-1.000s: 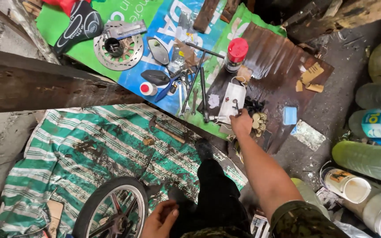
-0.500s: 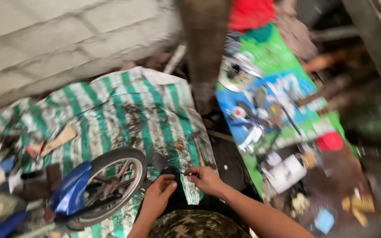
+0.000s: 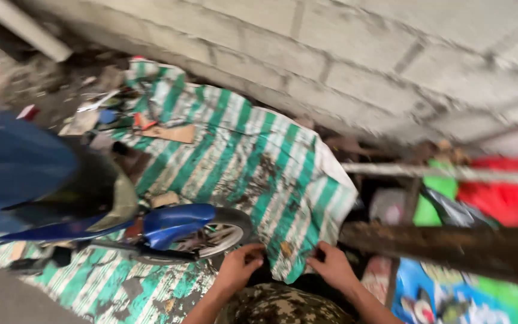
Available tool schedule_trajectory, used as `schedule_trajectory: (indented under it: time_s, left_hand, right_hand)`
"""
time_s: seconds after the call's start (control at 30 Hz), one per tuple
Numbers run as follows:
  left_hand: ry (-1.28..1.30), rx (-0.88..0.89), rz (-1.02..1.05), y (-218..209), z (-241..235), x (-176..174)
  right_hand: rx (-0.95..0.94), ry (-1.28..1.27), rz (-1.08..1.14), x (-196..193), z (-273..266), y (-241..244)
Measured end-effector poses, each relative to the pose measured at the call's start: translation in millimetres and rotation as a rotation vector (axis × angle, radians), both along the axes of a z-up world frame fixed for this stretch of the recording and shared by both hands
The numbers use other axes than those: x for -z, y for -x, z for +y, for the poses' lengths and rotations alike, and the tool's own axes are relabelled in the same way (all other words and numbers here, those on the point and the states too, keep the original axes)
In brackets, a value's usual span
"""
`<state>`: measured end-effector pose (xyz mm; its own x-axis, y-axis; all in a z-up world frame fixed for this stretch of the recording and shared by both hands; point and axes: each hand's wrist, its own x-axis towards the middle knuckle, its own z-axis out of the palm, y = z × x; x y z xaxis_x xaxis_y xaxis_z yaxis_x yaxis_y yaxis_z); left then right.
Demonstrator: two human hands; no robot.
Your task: The person uses a socket wrench to tighten a bolt on the side of a blue motorcycle. They then retrieve a T-handle wrench from a cluttered workbench and use it to tighten a bolt near the motorcycle's seat and handlebars.
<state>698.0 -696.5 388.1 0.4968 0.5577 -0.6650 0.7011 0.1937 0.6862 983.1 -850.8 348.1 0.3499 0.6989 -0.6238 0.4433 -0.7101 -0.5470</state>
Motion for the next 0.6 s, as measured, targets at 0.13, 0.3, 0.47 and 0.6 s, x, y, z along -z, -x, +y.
schedule_trajectory:
  time_s: [0.13,0.3,0.47,0.6]
  left_hand:
    - [-0.107,-0.099,0.084,17.8,27.9,12.3]
    - [-0.201,-0.23,-0.024,-5.3,52.0,24.0]
    - [-0.157,-0.404,0.06,-32.4,92.4,42.6]
    - [-0.111,-0.365,0.388,-27.8,57.8,123.7]
  right_hand:
    - [-0.147,0.227,-0.067,-31.7,59.8,-35.3]
    - [-0.13,0.141,-0.053,-1.7,133.1,-79.6]
    - [-0.541,0.202,-0.148,40.4,213.9,-150.2]
    - [-0.765,0.219,-0.312,123.2,233.2,-266.7]
